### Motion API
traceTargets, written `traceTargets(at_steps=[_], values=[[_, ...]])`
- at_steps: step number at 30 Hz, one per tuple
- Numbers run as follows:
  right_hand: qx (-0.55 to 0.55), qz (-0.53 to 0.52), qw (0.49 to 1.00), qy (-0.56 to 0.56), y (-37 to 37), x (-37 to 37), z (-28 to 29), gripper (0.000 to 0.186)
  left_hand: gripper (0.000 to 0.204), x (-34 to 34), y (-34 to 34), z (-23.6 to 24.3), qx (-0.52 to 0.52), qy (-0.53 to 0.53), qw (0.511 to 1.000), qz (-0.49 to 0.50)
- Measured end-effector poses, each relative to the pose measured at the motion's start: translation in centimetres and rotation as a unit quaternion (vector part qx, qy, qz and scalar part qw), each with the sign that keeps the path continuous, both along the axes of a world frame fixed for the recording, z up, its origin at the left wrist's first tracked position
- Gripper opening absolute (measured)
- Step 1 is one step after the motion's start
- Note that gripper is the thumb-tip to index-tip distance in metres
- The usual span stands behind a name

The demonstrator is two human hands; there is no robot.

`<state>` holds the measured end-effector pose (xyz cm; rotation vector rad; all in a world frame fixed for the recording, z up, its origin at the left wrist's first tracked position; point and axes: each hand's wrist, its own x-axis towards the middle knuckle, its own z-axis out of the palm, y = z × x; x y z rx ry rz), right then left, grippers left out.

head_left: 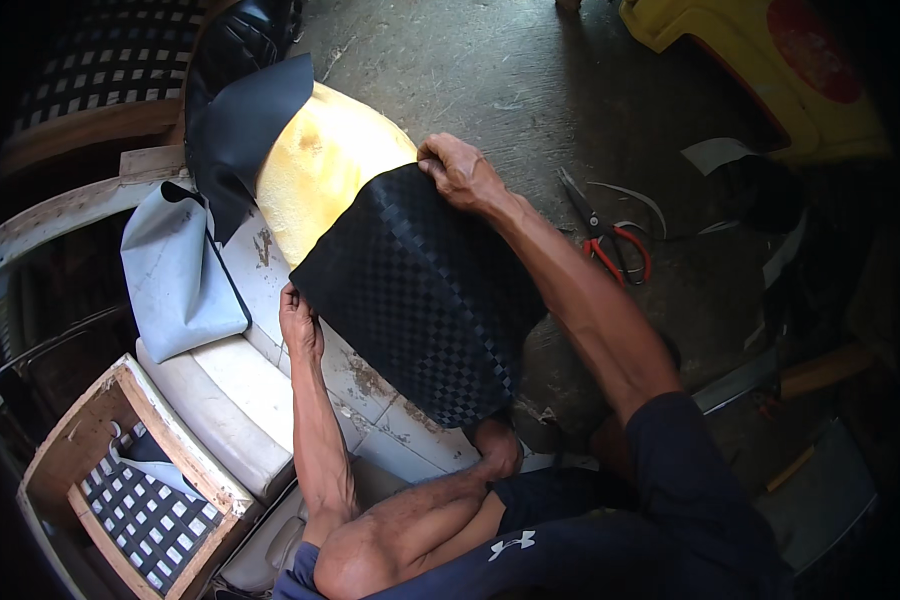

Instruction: The person applies a new seat cover to a motorcycle seat by hand, pulling the fabric tight over the foam and trimming the excess with shears.

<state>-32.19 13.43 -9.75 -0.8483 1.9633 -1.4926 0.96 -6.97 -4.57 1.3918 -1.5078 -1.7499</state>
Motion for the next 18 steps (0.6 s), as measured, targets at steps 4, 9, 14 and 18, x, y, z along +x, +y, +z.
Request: traceTargets(at_steps=[4, 9, 14, 18], values=[[-0.041, -0.035, 0.997, 0.046, -0.5, 0.7, -1.2, 0.011, 0.019, 0.1, 0.6, -0.4, 0.004, -0.013, 1.0, 0.014], [-0.04, -0.054, 0.997, 0.038, -0.9, 1.4, -1.1, 0.009, 0.017, 0.1, 0.0, -0.4, -0.028, -0.016, 0.999, -0.005], [-0.037, -0.063, 0.996, 0.045, -1.2, 1.4, -1.2, 0.009, 0.018, 0.0, 0.2, -0.9, -0.039, -0.003, 0.999, -0.002], [-0.029, -0.066, 0.996, 0.044, -1.6, 1.5, -1.2, 0.009, 0.019, 0.2, 0.0, -1.0, -0.056, 0.001, 0.998, -0.008]])
